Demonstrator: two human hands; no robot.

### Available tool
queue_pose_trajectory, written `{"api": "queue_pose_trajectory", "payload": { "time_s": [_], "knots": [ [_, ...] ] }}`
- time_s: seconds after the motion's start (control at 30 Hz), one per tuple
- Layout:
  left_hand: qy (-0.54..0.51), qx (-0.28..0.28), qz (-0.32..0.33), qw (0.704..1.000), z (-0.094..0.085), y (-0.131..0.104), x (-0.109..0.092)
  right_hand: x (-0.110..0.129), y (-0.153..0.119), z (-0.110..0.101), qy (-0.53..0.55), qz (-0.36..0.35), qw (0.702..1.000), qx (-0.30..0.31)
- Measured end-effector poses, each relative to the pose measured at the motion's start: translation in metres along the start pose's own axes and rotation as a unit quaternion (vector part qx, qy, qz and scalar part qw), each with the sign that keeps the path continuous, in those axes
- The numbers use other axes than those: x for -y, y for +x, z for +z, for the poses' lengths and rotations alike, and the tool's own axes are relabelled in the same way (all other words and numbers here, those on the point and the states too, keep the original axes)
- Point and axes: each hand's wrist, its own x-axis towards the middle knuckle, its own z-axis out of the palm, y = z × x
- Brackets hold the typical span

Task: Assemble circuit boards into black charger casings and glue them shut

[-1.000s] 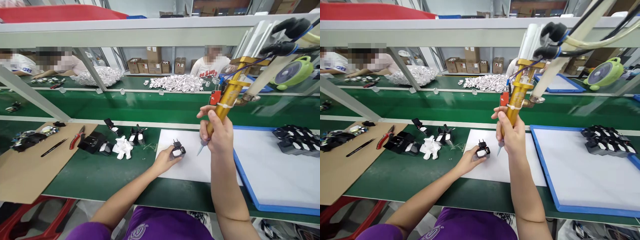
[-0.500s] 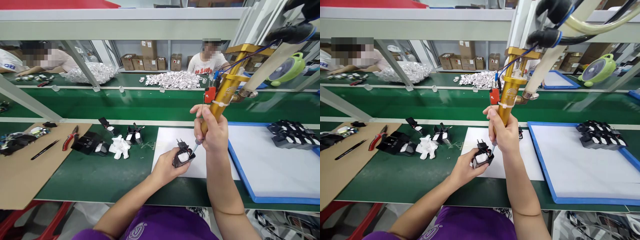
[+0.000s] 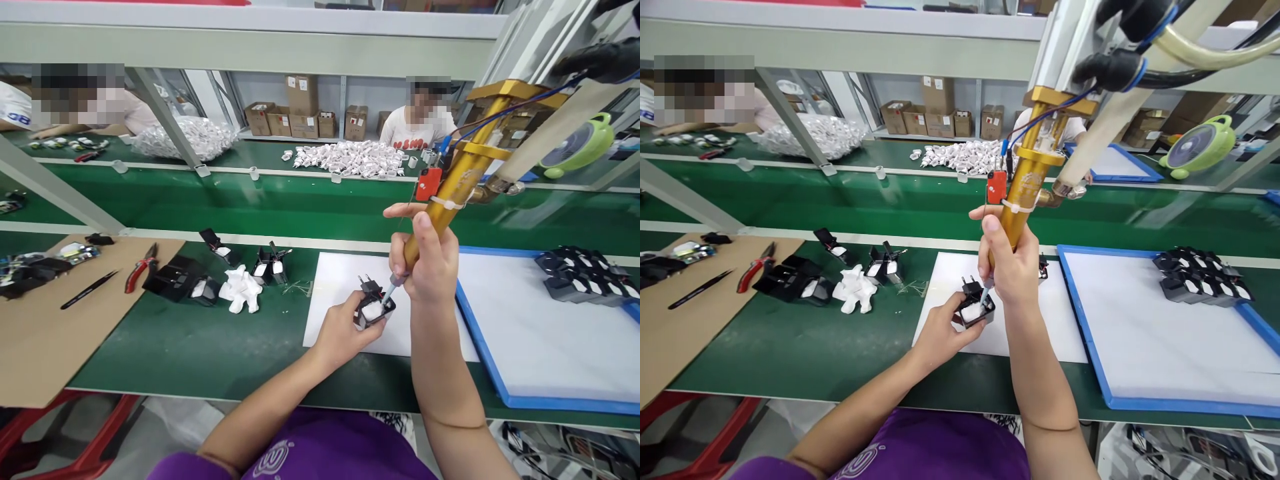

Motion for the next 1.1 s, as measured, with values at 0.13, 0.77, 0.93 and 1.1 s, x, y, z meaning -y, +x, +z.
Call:
{"api": "queue_pose_trajectory", "payload": {
  "time_s": [0.13, 0.77, 0.93, 1.1],
  "knots": [
    [-0.046, -0.012, 0.017, 0.999, 0.008, 0.003, -0.005, 0.001, 0.0, 0.008, 0.007, 0.0, 1.0, -0.004],
    [-0.014, 0.069, 0.041, 0.997, 0.024, 0.019, 0.02, 0.001, 0.001, -0.03, 0.023, 0.008, 0.999, 0.03],
    [0.093, 0.067, 0.175, 0.978, 0.052, 0.057, 0.035, -0.003, 0.012, -0.072, -0.012, 0.009, 1.0, 0.017],
    [0.13, 0.059, 0.231, 0.962, 0.106, 0.094, 0.037, -0.008, 0.019, -0.086, -0.029, 0.022, 0.999, -0.009]
  ]
}}
